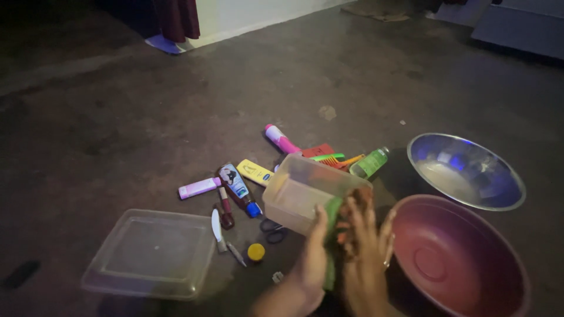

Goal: The person sits on the floor and cleans various items using a cloth. They wipe a metal bowl, a plastic container, and a small green object, then place them into a pink basin.

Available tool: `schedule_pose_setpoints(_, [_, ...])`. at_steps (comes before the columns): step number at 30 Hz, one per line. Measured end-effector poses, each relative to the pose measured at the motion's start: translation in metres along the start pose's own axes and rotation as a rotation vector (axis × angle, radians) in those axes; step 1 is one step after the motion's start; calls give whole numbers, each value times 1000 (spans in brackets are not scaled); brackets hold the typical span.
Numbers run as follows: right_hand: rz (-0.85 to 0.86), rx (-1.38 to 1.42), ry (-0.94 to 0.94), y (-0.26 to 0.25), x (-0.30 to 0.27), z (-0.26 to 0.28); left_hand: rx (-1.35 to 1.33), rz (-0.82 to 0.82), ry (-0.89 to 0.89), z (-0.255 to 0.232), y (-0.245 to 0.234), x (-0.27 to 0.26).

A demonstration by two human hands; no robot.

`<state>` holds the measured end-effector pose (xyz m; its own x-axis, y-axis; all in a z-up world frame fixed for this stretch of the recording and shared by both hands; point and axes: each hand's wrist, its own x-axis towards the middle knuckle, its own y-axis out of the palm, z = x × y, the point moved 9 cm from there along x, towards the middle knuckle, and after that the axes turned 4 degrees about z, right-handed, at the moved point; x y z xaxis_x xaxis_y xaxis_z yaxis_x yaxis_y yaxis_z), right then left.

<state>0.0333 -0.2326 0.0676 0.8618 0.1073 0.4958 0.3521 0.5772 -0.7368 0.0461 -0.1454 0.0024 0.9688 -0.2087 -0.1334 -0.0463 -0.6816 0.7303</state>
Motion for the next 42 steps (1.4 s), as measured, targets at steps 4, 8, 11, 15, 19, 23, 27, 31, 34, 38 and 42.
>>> schedule_pose_setpoints(4, [-7,721,7,1,-10,-3,103,84,48,-4,18,-5])
schedule_pose_setpoints(8, [106,663,-198,-1,-28,40,41,160,28,-1,-11,-10])
schedule_pose_setpoints(11, [122,460,-288,-10,-7,46,56,190,95,8,-19,-8])
schedule_pose_setpoints(15, [55,514,-86,-21,17,0,1,253,49,43,0,1])
schedule_pose_setpoints(19, [-40,500,-119,-42,6,6,322,122,252,29,2,24])
schedule_pose_setpoints(23, [-8,494,-251,-41,-9,55,32,119,-104,33,-20,15])
schedule_pose_setpoints(27, [-36,376,-401,-51,-3,67,131,154,45,47,-30,19])
schedule_pose_setpoints(31, [-55,479,-187,-50,7,8,248,259,274,83,-7,32])
schedule_pose_setpoints(34, [49,846,279,-18,13,-67,611,189,-36,106,1,18])
schedule_pose_setpoints(38, [-71,826,277,-27,5,-76,606,263,-58,81,24,-4])
schedule_pose_setpoints(42, [-259,718,-132,-55,-16,-8,540,339,-5,59,33,-6])
